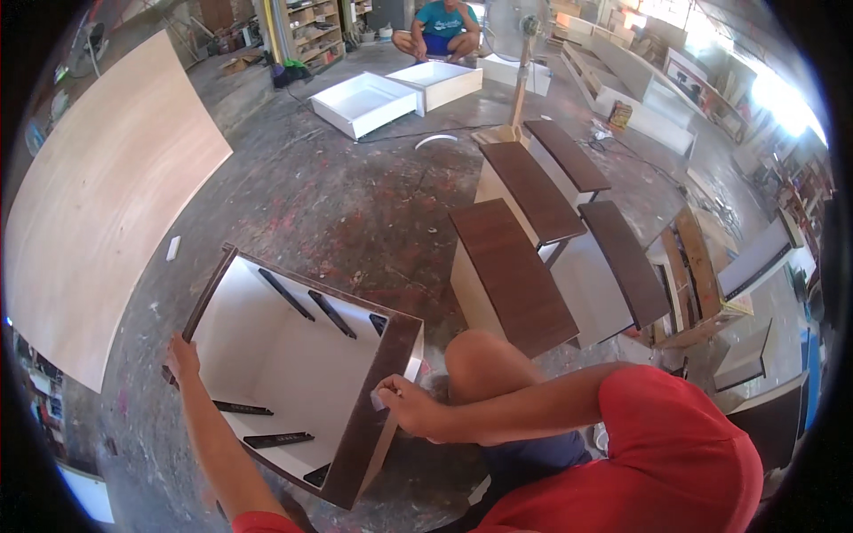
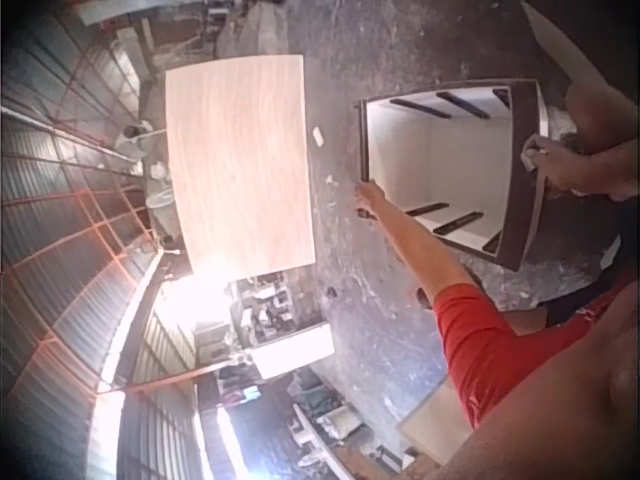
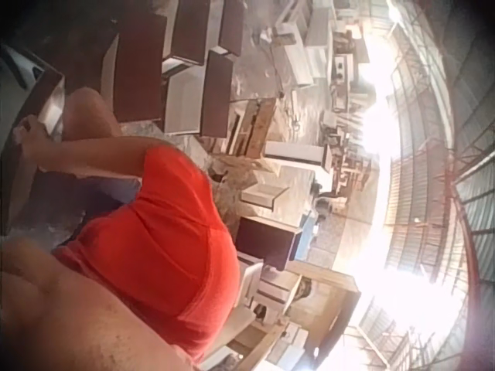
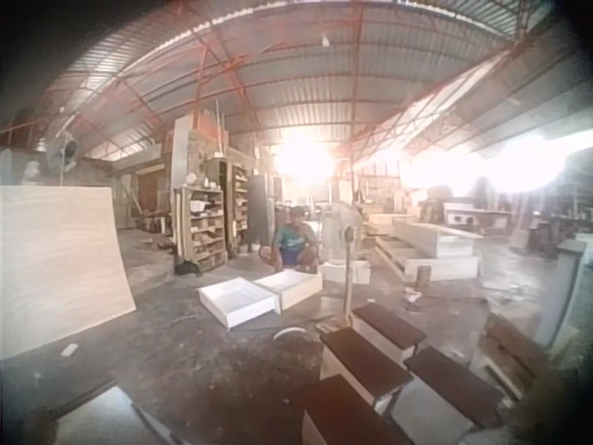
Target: The person trims the edges of a wooden drawer unit using a small blade, then attaches and presses a wooden panel onto the frame by hand.
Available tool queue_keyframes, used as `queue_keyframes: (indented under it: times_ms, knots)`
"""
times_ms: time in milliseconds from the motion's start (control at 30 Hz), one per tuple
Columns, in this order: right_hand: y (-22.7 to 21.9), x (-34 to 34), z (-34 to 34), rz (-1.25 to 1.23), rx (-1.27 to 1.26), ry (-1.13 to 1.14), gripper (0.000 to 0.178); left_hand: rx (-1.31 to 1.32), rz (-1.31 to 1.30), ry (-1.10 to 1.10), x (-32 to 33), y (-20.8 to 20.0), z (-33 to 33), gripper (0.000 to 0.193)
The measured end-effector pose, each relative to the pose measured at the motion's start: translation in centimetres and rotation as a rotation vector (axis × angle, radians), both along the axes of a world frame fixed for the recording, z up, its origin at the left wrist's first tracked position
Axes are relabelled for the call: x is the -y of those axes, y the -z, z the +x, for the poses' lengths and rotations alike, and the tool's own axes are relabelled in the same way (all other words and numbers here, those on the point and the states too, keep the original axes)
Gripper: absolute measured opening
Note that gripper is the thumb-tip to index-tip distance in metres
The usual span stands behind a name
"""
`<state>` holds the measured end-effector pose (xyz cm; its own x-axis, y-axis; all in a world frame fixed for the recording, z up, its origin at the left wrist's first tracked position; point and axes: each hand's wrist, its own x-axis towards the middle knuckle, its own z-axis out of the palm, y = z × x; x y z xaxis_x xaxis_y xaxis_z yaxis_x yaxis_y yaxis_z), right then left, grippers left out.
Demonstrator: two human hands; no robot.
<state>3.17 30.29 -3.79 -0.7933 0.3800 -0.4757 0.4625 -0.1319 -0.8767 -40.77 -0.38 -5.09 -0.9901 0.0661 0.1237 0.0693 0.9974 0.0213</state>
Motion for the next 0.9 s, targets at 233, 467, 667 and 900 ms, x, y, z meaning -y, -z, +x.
queue_keyframes:
  times_ms: [233,467,667,900]
  knots:
    - [0.3,1.2,-2.4,-0.198,0.060,0.043,0.025,-0.060,-0.063,0.063,2.7,0.7,-1.6,0.052]
    - [0.6,-0.6,-2.2,-0.205,-0.033,-0.029,0.030,0.001,-0.116,0.014,2.7,0.5,0.0,0.046]
    - [-1.3,-2.8,-5.0,-0.243,0.042,-0.019,0.029,-0.027,-0.101,-0.047,7.0,0.4,3.1,0.044]
    - [1.1,-3.0,-11.0,-0.124,-0.135,0.023,0.029,0.079,-0.079,-0.231,14.0,0.0,10.0,0.047]
